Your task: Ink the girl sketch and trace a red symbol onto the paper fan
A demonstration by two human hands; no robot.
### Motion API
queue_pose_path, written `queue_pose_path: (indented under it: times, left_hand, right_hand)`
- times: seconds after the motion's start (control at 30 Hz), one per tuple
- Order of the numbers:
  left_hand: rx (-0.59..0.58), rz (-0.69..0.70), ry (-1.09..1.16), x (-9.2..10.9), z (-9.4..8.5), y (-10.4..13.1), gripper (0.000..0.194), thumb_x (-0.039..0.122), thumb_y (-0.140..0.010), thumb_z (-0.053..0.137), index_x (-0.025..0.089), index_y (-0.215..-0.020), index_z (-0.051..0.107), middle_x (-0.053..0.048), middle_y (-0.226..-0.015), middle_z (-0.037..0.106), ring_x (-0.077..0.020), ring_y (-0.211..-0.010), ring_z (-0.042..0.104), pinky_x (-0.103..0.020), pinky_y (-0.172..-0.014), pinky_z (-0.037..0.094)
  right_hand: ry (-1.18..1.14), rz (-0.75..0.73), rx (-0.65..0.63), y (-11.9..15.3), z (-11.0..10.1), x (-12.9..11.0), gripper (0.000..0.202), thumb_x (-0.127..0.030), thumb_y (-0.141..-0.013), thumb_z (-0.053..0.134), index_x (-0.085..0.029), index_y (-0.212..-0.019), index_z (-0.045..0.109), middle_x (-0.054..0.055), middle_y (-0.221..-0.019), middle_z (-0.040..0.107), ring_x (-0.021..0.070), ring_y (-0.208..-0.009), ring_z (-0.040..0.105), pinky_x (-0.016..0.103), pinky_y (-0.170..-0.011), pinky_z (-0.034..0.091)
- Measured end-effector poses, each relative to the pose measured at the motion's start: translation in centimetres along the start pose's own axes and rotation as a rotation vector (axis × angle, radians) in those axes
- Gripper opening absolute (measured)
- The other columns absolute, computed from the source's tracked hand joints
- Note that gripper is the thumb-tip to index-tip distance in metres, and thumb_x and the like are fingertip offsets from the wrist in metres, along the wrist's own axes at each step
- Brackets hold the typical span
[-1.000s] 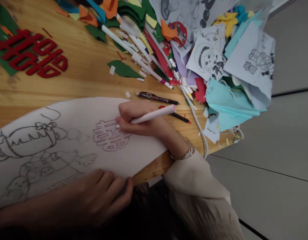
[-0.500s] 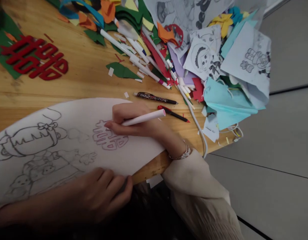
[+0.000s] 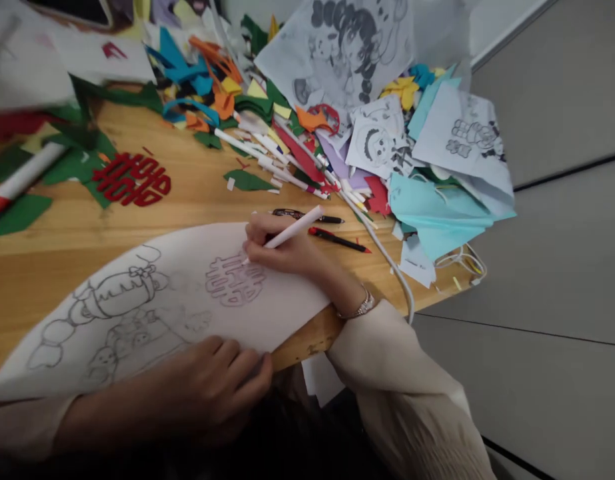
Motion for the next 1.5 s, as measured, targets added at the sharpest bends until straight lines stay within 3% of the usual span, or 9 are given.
queue_pose_path:
  times: [0.17,0.27,0.37,0.47,0.63,0.77,0.93,1.17,1.5]
  left_hand:
    - [-0.041,-0.006,0.017,-0.1,0.3,0.1,0.035,0.043,-0.087,0.053,0.014,-0.107,0.055,-0.002,-0.08,0.059,-0.0176,-0.06,0.056,-0.031,-0.047,0.04]
    - [-0.039,-0.107,0.205,-1.8,-0.7,0.1,0.048,0.055,-0.085,0.052,0.015,-0.112,0.052,-0.005,-0.087,0.062,-0.0206,-0.07,0.059,-0.032,-0.056,0.047]
    - [0.157,-0.431,0.481,-7.0,-2.9,0.8,0.042,0.033,-0.091,0.041,0.014,-0.128,0.042,-0.009,-0.1,0.062,-0.0209,-0.086,0.06,-0.036,-0.074,0.05]
    - [0.371,-0.781,0.691,-13.4,-3.8,3.1,0.036,0.015,-0.089,0.033,0.016,-0.124,0.038,-0.003,-0.091,0.057,-0.0149,-0.078,0.057,-0.032,-0.075,0.048]
    - [0.374,-0.808,0.802,-18.0,-3.7,4.1,0.028,0.029,-0.096,0.031,0.017,-0.121,0.028,-0.005,-0.095,0.06,-0.0087,-0.051,0.054,-0.023,-0.049,0.044]
    - [0.317,-0.753,0.856,-17.5,-3.9,3.9,0.025,0.038,-0.094,0.044,0.02,-0.11,0.039,0.0,-0.076,0.065,-0.0132,-0.053,0.06,-0.024,-0.051,0.048]
    - [0.315,-0.743,0.882,-16.5,-4.3,3.7,0.023,0.042,-0.09,0.054,0.019,-0.092,0.056,-0.002,-0.072,0.068,-0.019,-0.067,0.069,-0.029,-0.064,0.053]
    - [0.449,-0.733,0.983,-17.0,-3.8,3.7,0.036,0.047,-0.084,0.058,0.024,-0.105,0.04,0.001,-0.079,0.068,-0.0187,-0.07,0.071,-0.031,-0.065,0.057]
    - [0.339,-0.634,0.9,-15.8,-3.9,3.0,0.024,0.031,-0.086,0.057,0.024,-0.103,0.042,0.006,-0.068,0.063,-0.0109,-0.054,0.057,-0.019,-0.051,0.04]
  right_hand:
    - [-0.148,0.167,0.226,0.2,-2.5,1.6,0.035,-0.028,-0.078,0.067,-0.018,-0.059,0.039,-0.008,-0.05,0.045,0.0038,-0.045,0.039,0.017,-0.044,0.03]
    - [-0.188,0.233,0.289,0.5,-3.7,2.3,0.039,-0.039,-0.076,0.071,-0.019,-0.064,0.04,-0.009,-0.05,0.047,0.003,-0.039,0.037,0.017,-0.039,0.029]
    - [-0.225,0.219,0.31,0.3,-4.6,2.0,0.04,-0.043,-0.073,0.074,-0.02,-0.07,0.041,-0.009,-0.052,0.052,0.0038,-0.038,0.041,0.017,-0.038,0.031]
    - [-0.21,0.21,0.31,0.1,-5.0,1.1,0.036,-0.037,-0.072,0.077,-0.018,-0.076,0.046,-0.006,-0.061,0.06,0.0051,-0.047,0.051,0.017,-0.044,0.039]
    - [-0.297,0.268,0.225,0.3,-3.3,0.7,0.033,-0.036,-0.073,0.077,-0.016,-0.086,0.055,0.003,-0.082,0.072,0.0078,-0.061,0.061,0.019,-0.054,0.048]
    - [-0.331,0.311,0.171,0.2,-1.5,1.0,0.033,-0.037,-0.07,0.079,-0.014,-0.085,0.06,0.004,-0.077,0.072,0.0107,-0.067,0.066,0.021,-0.06,0.052]
    - [-0.374,0.333,0.276,0.2,-0.7,0.8,0.031,-0.038,-0.069,0.08,-0.016,-0.078,0.06,0.004,-0.083,0.073,0.0144,-0.076,0.069,0.027,-0.071,0.055]
    - [-0.366,0.303,0.256,0.2,0.0,0.1,0.033,-0.047,-0.071,0.075,-0.018,-0.075,0.059,0.005,-0.094,0.073,0.0169,-0.089,0.069,0.031,-0.081,0.053]
    - [-0.143,0.387,0.146,0.3,0.4,0.6,0.029,-0.038,-0.066,0.08,-0.013,-0.075,0.069,0.002,-0.068,0.067,0.0095,-0.057,0.056,0.021,-0.052,0.04]
Point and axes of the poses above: each hand's wrist, its own y-axis away from the middle knuckle, its own z-axis out of the palm, x = y × z, the point moved 9 cm from there along -y, towards the middle knuckle
